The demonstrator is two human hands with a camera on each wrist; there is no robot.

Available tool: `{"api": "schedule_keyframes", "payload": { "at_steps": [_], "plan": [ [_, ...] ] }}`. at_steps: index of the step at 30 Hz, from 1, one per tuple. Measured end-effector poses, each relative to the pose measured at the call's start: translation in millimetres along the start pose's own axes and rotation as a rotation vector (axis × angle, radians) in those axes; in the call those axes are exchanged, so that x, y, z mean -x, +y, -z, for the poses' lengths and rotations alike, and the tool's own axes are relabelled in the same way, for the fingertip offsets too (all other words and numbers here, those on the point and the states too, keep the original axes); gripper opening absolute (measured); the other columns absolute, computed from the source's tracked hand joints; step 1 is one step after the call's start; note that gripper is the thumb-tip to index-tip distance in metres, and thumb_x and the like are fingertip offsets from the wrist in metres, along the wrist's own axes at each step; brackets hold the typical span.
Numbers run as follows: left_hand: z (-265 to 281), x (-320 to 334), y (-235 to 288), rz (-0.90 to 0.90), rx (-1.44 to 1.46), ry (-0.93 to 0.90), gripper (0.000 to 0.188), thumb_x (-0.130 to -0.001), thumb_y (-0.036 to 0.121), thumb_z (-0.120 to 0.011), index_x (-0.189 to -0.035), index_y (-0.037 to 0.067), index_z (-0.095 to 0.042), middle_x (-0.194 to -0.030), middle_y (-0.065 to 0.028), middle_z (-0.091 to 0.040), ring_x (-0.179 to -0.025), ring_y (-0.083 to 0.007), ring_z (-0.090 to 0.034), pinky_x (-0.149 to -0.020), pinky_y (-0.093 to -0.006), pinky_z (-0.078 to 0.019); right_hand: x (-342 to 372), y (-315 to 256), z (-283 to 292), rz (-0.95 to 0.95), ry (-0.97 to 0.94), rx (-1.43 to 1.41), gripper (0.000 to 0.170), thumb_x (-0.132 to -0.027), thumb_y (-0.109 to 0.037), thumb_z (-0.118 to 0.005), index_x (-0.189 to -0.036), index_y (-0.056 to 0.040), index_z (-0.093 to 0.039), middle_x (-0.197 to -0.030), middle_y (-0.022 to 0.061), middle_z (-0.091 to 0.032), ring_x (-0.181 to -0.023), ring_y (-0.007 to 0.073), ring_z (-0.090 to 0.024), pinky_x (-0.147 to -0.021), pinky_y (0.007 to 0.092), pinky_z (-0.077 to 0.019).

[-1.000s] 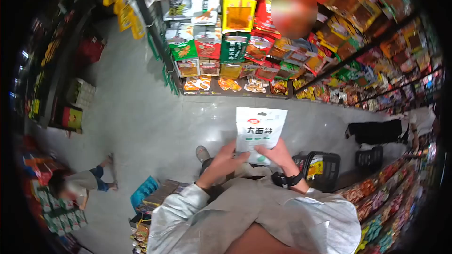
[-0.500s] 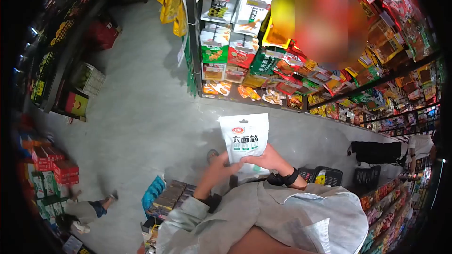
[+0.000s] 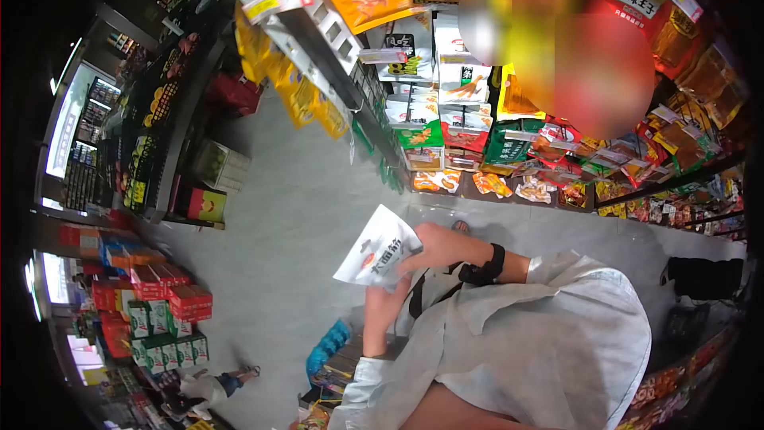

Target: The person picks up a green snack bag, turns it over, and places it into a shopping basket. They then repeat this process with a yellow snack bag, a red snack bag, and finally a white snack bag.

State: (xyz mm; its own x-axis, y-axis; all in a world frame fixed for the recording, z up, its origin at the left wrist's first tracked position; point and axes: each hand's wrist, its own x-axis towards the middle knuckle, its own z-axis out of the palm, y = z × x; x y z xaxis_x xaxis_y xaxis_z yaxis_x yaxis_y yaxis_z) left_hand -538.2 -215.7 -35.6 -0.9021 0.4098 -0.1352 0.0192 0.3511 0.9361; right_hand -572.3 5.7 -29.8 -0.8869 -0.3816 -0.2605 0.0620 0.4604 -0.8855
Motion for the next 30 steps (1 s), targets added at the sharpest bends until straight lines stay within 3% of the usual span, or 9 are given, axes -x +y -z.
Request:
{"api": "schedule_keyframes", "payload": {
  "at_steps": [5,6,9,12,16,19,23,26,30],
  "plan": [
    [-43,-65,26,-0.202,-0.142,0.024,0.029,-0.091,0.006,-0.069,-0.119,0.0,-0.067,-0.11,-0.0126,-0.073,-0.1,-0.0207,-0.068,-0.09,-0.0359,-0.0518,-7,48,57,0.09,0.095,-0.152,0.044,-0.079,-0.039,-0.082,-0.102,-0.0022,-0.074,-0.087,0.0173,-0.074,-0.076,0.0277,-0.07,-0.073,0.0387,-0.0527],
    [-52,-70,27,-0.103,-0.165,0.002,0.03,-0.091,0.01,-0.071,-0.119,0.0,-0.068,-0.104,-0.0126,-0.074,-0.093,-0.0199,-0.07,-0.084,-0.0351,-0.0536,-5,61,63,0.12,0.137,-0.21,0.045,-0.079,-0.04,-0.082,-0.102,-0.0022,-0.074,-0.087,0.0173,-0.073,-0.076,0.0284,-0.069,-0.073,0.0395,-0.0524],
    [-68,-91,51,0.089,-0.144,-0.18,0.03,-0.091,0.018,-0.072,-0.116,0.002,-0.068,-0.102,-0.0157,-0.074,-0.092,-0.0291,-0.073,-0.08,-0.0384,-0.0545,19,73,89,0.088,0.157,-0.263,0.046,-0.081,-0.039,-0.08,-0.11,-0.0037,-0.073,-0.096,0.0159,-0.074,-0.084,0.0279,-0.07,-0.077,0.0392,-0.0524],
    [-79,-117,51,-0.034,-0.131,-0.31,0.034,-0.089,0.019,-0.074,-0.118,0.002,-0.068,-0.1,-0.013,-0.075,-0.09,-0.0237,-0.071,-0.081,-0.0366,-0.0538,40,92,102,0.045,0.245,-0.269,0.043,-0.082,-0.035,-0.079,-0.111,-0.0035,-0.073,-0.099,0.0156,-0.075,-0.086,0.0266,-0.07,-0.078,0.0387,-0.0527],
    [-104,-150,56,-0.156,-0.208,-0.502,0.038,-0.089,0.021,-0.074,-0.122,0.003,-0.066,-0.101,-0.0123,-0.075,-0.091,-0.0237,-0.071,-0.082,-0.0379,-0.0532,76,111,95,0.001,0.525,-0.42,0.039,-0.084,-0.031,-0.077,-0.111,-0.0026,-0.072,-0.1,0.0153,-0.075,-0.088,0.0243,-0.071,-0.08,0.0379,-0.0535],
    [-141,-172,104,-0.034,-0.377,-0.807,0.039,-0.09,0.023,-0.072,-0.123,0.003,-0.066,-0.106,-0.0145,-0.074,-0.091,-0.0267,-0.071,-0.082,-0.0388,-0.0531,123,129,87,-0.094,0.721,-0.578,0.036,-0.087,-0.021,-0.076,-0.117,-0.0012,-0.069,-0.107,0.011,-0.075,-0.096,0.0188,-0.069,-0.087,0.036,-0.0535],
    [-179,-173,96,-0.306,-0.302,-0.914,0.043,-0.091,0.025,-0.07,-0.127,0.003,-0.062,-0.105,-0.0171,-0.074,-0.087,-0.0306,-0.071,-0.079,-0.039,-0.0529,160,139,68,-0.092,0.878,-0.783,0.038,-0.092,-0.014,-0.072,-0.126,-0.0001,-0.064,-0.117,0.0072,-0.071,-0.106,0.0147,-0.065,-0.095,0.0343,-0.0514],
    [-193,-171,107,-0.182,-0.387,-1.016,0.046,-0.092,0.027,-0.069,-0.13,0.002,-0.059,-0.105,-0.0178,-0.073,-0.09,-0.0306,-0.071,-0.08,-0.039,-0.0532,174,137,55,-0.045,0.978,-0.906,0.036,-0.092,-0.013,-0.07,-0.125,0.0007,-0.065,-0.119,0.0083,-0.071,-0.107,0.0154,-0.064,-0.095,0.0342,-0.0512],
    [-193,-168,111,-0.192,-0.378,-1.064,0.048,-0.092,0.027,-0.069,-0.131,0.002,-0.059,-0.107,-0.0181,-0.073,-0.09,-0.0298,-0.072,-0.08,-0.0382,-0.0532,178,131,49,-0.013,1.003,-0.956,0.039,-0.094,-0.014,-0.069,-0.129,-0.0001,-0.063,-0.123,0.0073,-0.069,-0.11,0.0144,-0.063,-0.097,0.0336,-0.0501]
  ]
}}
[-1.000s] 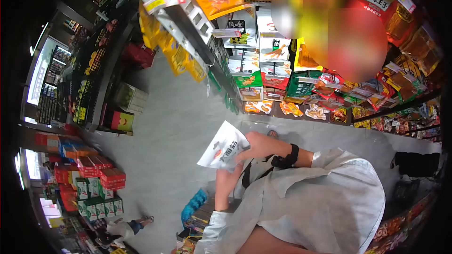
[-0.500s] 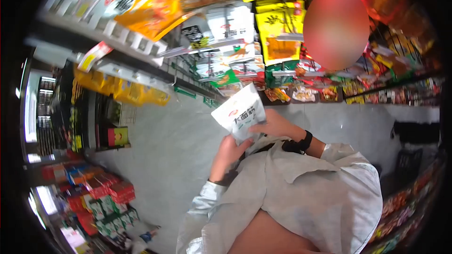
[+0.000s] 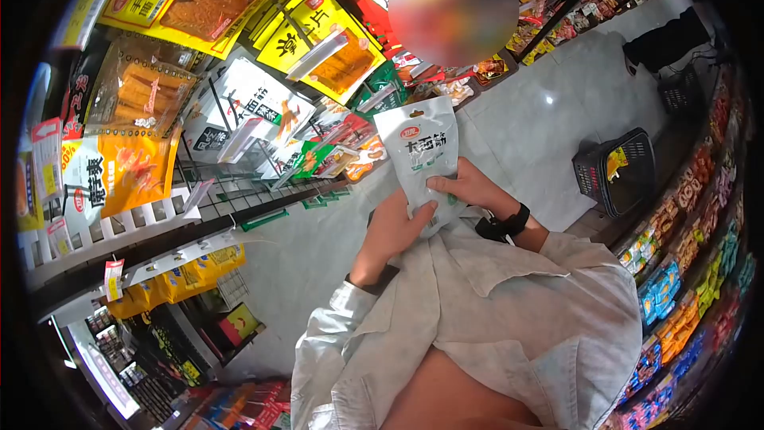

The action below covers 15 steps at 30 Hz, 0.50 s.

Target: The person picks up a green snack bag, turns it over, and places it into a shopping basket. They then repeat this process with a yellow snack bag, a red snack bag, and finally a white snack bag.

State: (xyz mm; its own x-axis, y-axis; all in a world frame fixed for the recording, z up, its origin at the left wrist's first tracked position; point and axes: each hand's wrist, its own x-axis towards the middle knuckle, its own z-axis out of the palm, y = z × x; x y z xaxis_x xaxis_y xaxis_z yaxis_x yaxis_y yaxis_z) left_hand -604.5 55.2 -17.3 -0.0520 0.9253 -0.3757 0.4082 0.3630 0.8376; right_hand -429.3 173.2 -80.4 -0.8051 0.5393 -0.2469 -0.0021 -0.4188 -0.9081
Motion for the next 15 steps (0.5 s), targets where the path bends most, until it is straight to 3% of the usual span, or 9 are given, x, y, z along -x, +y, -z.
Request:
{"api": "schedule_keyframes", "payload": {
  "at_steps": [5,15],
  "plan": [
    [3,22,-5,-0.011,0.041,0.085,0.049,-0.092,0.029,-0.069,-0.131,0.001,-0.058,-0.107,-0.0178,-0.073,-0.091,-0.0286,-0.072,-0.082,-0.038,-0.0533,-7,-5,-15,0.007,-0.11,0.055,0.041,-0.094,-0.015,-0.07,-0.132,-0.0016,-0.061,-0.124,0.0068,-0.068,-0.111,0.0137,-0.062,-0.097,0.0335,-0.05],
    [-1,111,-48,0.085,0.315,0.396,0.039,-0.092,0.015,-0.07,-0.127,-0.001,-0.06,-0.106,-0.0118,-0.074,-0.095,-0.0179,-0.069,-0.086,-0.0333,-0.0531,-14,6,-91,0.026,-0.303,0.24,0.044,-0.092,-0.011,-0.072,-0.134,-0.003,-0.061,-0.124,0.0066,-0.069,-0.11,0.0147,-0.063,-0.095,0.0336,-0.0509]
  ]
}}
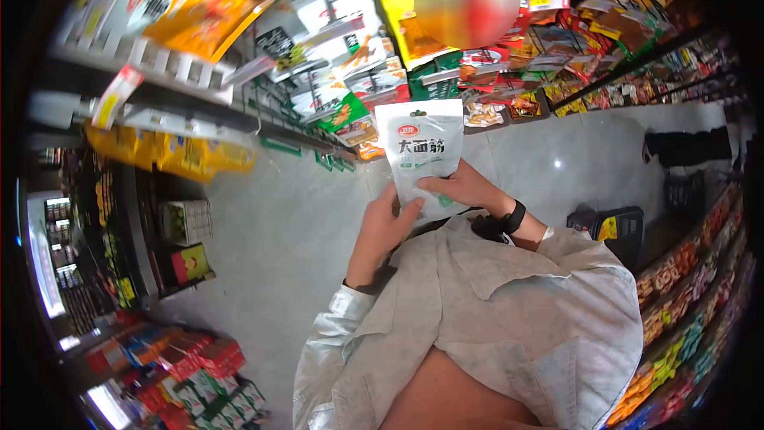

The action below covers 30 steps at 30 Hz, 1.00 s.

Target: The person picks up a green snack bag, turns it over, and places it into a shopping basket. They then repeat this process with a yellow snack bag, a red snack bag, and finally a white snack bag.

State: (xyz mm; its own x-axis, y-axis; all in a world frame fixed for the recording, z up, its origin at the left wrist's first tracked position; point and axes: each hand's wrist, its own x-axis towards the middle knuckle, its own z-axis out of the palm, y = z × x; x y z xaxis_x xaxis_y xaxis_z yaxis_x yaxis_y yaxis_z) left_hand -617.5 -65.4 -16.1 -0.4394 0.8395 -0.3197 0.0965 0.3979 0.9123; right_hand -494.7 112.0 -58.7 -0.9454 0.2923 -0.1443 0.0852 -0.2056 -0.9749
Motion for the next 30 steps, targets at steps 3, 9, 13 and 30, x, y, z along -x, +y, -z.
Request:
{"api": "schedule_keyframes", "payload": {
  "at_steps": [3,9,13,30],
  "plan": [
    [12,34,-26,-0.014,0.045,0.085,0.04,-0.092,0.014,-0.07,-0.127,-0.001,-0.06,-0.107,-0.0103,-0.073,-0.097,-0.0166,-0.069,-0.087,-0.0327,-0.0528,-1,-5,-32,0.016,-0.092,0.207,0.041,-0.092,-0.009,-0.071,-0.131,-0.0016,-0.062,-0.122,0.0079,-0.07,-0.109,0.0147,-0.063,-0.095,0.0337,-0.0511],
    [20,128,-82,-0.005,0.137,0.197,0.036,-0.09,0.015,-0.072,-0.122,0.0,-0.067,-0.108,-0.008,-0.074,-0.098,-0.0144,-0.067,-0.087,-0.0319,-0.0522,32,4,-122,-0.008,-0.2,0.162,0.033,-0.093,-0.009,-0.071,-0.124,-0.0003,-0.065,-0.118,0.0073,-0.071,-0.105,0.0129,-0.062,-0.093,0.0332,-0.0517],
    [15,187,-123,0.035,0.158,0.167,0.033,-0.089,0.017,-0.074,-0.118,0.001,-0.071,-0.108,-0.0081,-0.075,-0.097,-0.015,-0.068,-0.086,-0.0324,-0.0525,70,17,-165,-0.07,-0.262,0.261,0.034,-0.093,-0.012,-0.074,-0.123,0.0,-0.066,-0.116,0.0063,-0.072,-0.104,0.0116,-0.062,-0.092,0.0328,-0.0521],
    [-86,232,-104,-0.216,-0.171,0.079,0.035,-0.085,0.021,-0.075,-0.112,-0.001,-0.067,-0.098,-0.0177,-0.071,-0.089,-0.033,-0.07,-0.077,-0.0398,-0.0542,269,53,-194,-0.023,0.375,0.323,0.063,-0.087,-0.013,-0.078,-0.141,-0.0067,-0.045,-0.139,0.0091,-0.052,-0.126,0.0205,-0.053,-0.105,0.0361,-0.0451]
  ]
}}
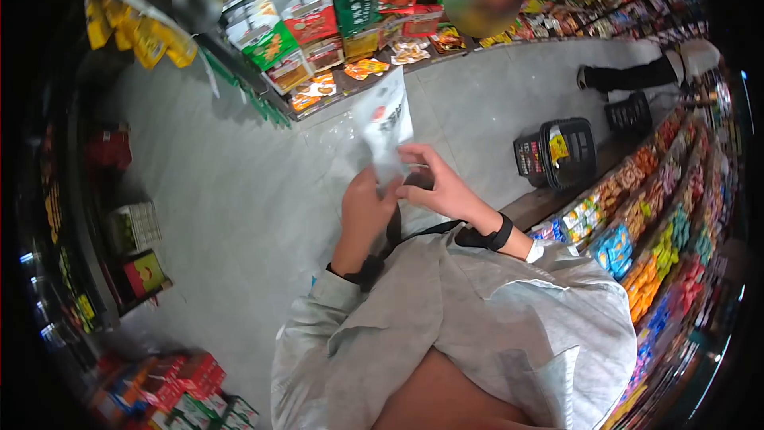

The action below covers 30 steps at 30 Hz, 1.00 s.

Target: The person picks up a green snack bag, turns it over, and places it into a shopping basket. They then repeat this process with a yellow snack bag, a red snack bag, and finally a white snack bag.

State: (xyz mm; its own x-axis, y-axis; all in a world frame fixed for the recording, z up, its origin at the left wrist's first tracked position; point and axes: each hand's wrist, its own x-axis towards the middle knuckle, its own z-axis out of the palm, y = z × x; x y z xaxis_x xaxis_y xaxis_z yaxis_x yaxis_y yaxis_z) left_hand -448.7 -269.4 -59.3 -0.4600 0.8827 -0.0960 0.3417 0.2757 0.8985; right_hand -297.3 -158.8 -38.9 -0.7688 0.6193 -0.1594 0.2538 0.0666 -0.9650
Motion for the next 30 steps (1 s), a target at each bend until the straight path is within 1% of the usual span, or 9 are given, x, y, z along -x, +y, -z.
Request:
{"api": "schedule_keyframes", "payload": {
  "at_steps": [2,6,7,12,17,21,24,29,30],
  "plan": [
    [-23,3,19,-0.159,-0.223,-0.071,0.034,-0.085,0.02,-0.074,-0.112,0.001,-0.065,-0.105,-0.0179,-0.069,-0.095,-0.032,-0.069,-0.08,-0.0396,-0.0535,13,10,7,-0.114,0.029,-0.153,0.063,-0.088,-0.012,-0.077,-0.142,-0.006,-0.044,-0.139,0.0094,-0.052,-0.127,0.0192,-0.052,-0.102,0.0351,-0.0477],
    [-78,6,56,-0.308,-0.142,-0.15,0.042,-0.078,0.02,-0.08,-0.113,0.004,-0.061,-0.108,-0.0121,-0.061,-0.098,-0.0325,-0.065,-0.079,-0.0432,-0.0527,33,35,59,-0.097,0.114,-0.43,0.045,-0.1,-0.016,-0.064,-0.14,-0.0041,-0.048,-0.126,0.0054,-0.061,-0.111,0.0125,-0.058,-0.092,0.0295,-0.0507],
    [-94,5,62,-0.308,-0.128,-0.177,0.042,-0.079,0.019,-0.079,-0.113,0.004,-0.061,-0.108,-0.0121,-0.06,-0.097,-0.0318,-0.065,-0.079,-0.0424,-0.0525,42,30,73,-0.136,0.192,-0.467,0.035,-0.103,-0.019,-0.058,-0.134,-0.0028,-0.054,-0.116,0.0022,-0.066,-0.101,0.0099,-0.061,-0.087,0.0281,-0.051],
    [-182,1,89,-0.224,0.004,-0.253,0.041,-0.085,0.011,-0.076,-0.12,0.001,-0.058,-0.112,-0.0107,-0.056,-0.102,-0.0226,-0.061,-0.086,-0.0334,-0.051,95,85,160,-0.144,0.324,-0.427,0.036,-0.099,-0.021,-0.064,-0.126,0.002,-0.06,-0.111,0.006,-0.069,-0.097,0.0104,-0.063,-0.084,0.028,-0.0525],
    [-239,2,124,-0.185,-0.062,-0.07,0.054,-0.086,0.012,-0.075,-0.133,0.002,-0.051,-0.118,-0.0159,-0.055,-0.105,-0.0275,-0.061,-0.088,-0.0381,-0.0509,129,106,224,-0.186,0.397,-0.493,0.033,-0.096,-0.018,-0.068,-0.122,0.0031,-0.064,-0.106,0.0062,-0.072,-0.09,0.0099,-0.066,-0.078,0.0265,-0.0538],
    [-260,7,136,-0.108,-0.061,-0.029,0.068,-0.085,0.012,-0.075,-0.143,0.002,-0.041,-0.128,-0.0203,-0.052,-0.111,-0.0298,-0.06,-0.088,-0.039,-0.0522,136,112,250,-0.153,0.24,-0.64,0.032,-0.095,-0.014,-0.069,-0.122,0.0024,-0.063,-0.105,0.006,-0.072,-0.088,0.0077,-0.066,-0.075,0.0244,-0.0536],
    [-262,10,143,0.037,0.092,-0.093,0.068,-0.088,0.01,-0.072,-0.145,0.0,-0.037,-0.124,-0.0143,-0.06,-0.112,-0.0222,-0.061,-0.094,-0.0364,-0.0505,132,112,255,-0.131,0.098,-0.713,0.032,-0.095,-0.012,-0.07,-0.122,0.002,-0.063,-0.105,0.0053,-0.072,-0.086,0.0065,-0.065,-0.072,0.0232,-0.0531],
    [-255,14,147,0.15,0.262,-0.098,0.067,-0.089,0.006,-0.071,-0.145,-0.001,-0.035,-0.116,-0.012,-0.066,-0.105,-0.0193,-0.064,-0.093,-0.0354,-0.0508,120,104,255,-0.168,0.009,-0.678,0.032,-0.096,-0.012,-0.069,-0.123,0.0022,-0.062,-0.105,0.0046,-0.071,-0.082,0.0057,-0.064,-0.069,0.0223,-0.0517],
    [-253,15,144,0.165,0.279,-0.09,0.066,-0.089,0.005,-0.07,-0.145,-0.001,-0.035,-0.116,-0.012,-0.066,-0.104,-0.0187,-0.064,-0.093,-0.0348,-0.0508,117,106,253,-0.164,-0.022,-0.654,0.032,-0.096,-0.011,-0.067,-0.124,0.0024,-0.061,-0.109,0.0053,-0.07,-0.089,0.0075,-0.065,-0.075,0.0244,-0.053]
  ]
}}
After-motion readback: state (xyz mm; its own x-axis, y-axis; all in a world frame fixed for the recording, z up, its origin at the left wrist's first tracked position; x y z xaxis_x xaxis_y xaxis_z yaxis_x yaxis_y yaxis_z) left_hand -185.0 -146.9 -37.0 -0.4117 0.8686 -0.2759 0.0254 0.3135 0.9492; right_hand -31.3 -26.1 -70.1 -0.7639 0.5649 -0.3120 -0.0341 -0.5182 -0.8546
